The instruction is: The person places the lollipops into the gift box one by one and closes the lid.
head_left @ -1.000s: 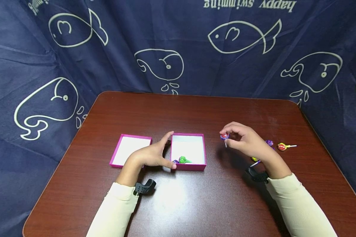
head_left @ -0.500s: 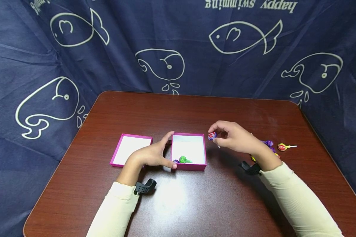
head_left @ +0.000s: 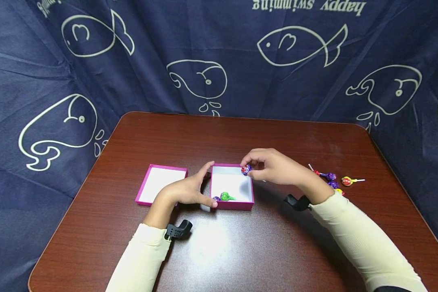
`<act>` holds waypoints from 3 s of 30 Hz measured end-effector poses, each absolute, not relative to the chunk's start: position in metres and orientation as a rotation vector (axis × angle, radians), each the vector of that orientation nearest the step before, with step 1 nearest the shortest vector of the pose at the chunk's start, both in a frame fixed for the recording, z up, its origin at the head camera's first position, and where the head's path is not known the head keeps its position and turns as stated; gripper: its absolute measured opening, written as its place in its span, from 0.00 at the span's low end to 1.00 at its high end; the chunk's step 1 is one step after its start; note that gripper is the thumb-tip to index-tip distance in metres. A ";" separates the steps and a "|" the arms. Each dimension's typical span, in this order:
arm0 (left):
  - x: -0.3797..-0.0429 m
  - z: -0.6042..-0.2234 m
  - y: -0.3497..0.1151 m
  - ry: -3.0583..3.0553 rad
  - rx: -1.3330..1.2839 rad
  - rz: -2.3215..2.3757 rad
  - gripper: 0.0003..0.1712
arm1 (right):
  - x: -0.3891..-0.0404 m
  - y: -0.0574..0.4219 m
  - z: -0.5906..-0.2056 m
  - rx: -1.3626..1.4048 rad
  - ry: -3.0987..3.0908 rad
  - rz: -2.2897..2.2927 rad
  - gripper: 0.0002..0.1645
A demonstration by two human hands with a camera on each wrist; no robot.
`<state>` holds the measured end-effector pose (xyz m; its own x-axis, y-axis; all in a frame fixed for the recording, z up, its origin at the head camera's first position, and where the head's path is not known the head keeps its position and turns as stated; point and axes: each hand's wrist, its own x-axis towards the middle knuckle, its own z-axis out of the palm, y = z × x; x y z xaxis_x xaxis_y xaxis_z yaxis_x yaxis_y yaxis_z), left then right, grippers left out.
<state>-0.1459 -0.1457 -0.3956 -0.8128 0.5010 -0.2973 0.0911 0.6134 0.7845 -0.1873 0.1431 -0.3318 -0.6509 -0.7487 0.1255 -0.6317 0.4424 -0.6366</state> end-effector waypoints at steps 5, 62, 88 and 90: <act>-0.146 -0.396 -0.146 2.339 0.489 1.109 0.72 | -0.192 0.132 -0.328 -1.240 2.486 -0.978 0.13; -0.147 -0.399 -0.147 2.341 0.529 1.123 0.72 | -0.209 0.056 -0.388 -1.209 2.299 -0.577 0.07; -0.146 -0.399 -0.146 2.351 0.505 1.113 0.72 | -0.202 0.055 -0.388 -1.198 2.285 -0.594 0.06; -0.146 -0.398 -0.146 2.351 0.507 1.119 0.72 | -0.202 0.055 -0.388 -1.200 2.285 -0.598 0.06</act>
